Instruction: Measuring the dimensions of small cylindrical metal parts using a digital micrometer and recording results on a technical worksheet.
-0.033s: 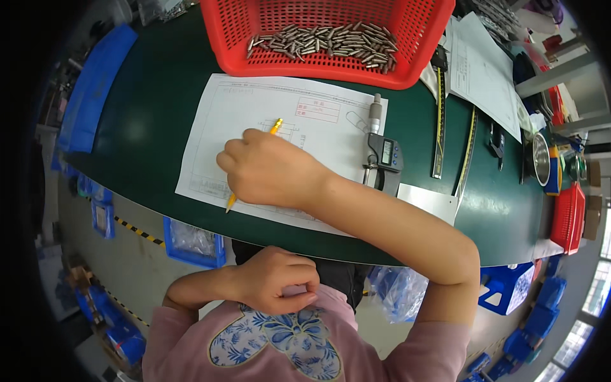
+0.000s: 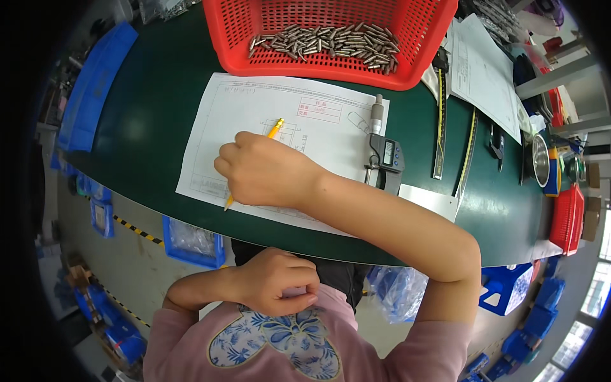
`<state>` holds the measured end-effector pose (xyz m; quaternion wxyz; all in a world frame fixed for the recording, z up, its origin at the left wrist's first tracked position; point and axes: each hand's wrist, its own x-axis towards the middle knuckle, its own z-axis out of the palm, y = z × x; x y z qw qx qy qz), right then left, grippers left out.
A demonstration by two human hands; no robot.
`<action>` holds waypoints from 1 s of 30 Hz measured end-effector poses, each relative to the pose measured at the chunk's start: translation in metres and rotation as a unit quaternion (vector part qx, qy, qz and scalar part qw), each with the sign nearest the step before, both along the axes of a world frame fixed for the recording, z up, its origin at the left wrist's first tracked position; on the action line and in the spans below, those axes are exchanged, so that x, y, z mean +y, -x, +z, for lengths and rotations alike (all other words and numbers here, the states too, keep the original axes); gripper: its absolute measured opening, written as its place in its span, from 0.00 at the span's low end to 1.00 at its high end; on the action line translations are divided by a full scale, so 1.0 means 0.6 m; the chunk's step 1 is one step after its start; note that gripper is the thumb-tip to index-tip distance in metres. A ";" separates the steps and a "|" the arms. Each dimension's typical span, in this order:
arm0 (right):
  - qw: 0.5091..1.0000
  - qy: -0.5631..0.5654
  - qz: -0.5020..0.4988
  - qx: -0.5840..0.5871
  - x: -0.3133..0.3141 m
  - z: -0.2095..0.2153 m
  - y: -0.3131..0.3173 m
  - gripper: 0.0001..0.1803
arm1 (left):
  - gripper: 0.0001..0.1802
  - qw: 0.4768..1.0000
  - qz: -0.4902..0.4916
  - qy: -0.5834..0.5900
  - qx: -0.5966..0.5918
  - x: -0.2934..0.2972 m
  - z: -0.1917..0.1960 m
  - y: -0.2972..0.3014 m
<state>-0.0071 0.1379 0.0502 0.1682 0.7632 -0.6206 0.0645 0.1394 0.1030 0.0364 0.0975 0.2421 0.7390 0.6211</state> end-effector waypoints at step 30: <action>0.545 0.217 -0.407 -0.701 0.334 -0.014 -0.026 0.07 | 0.11 0.876 0.137 0.268 0.376 0.143 -0.051 0.093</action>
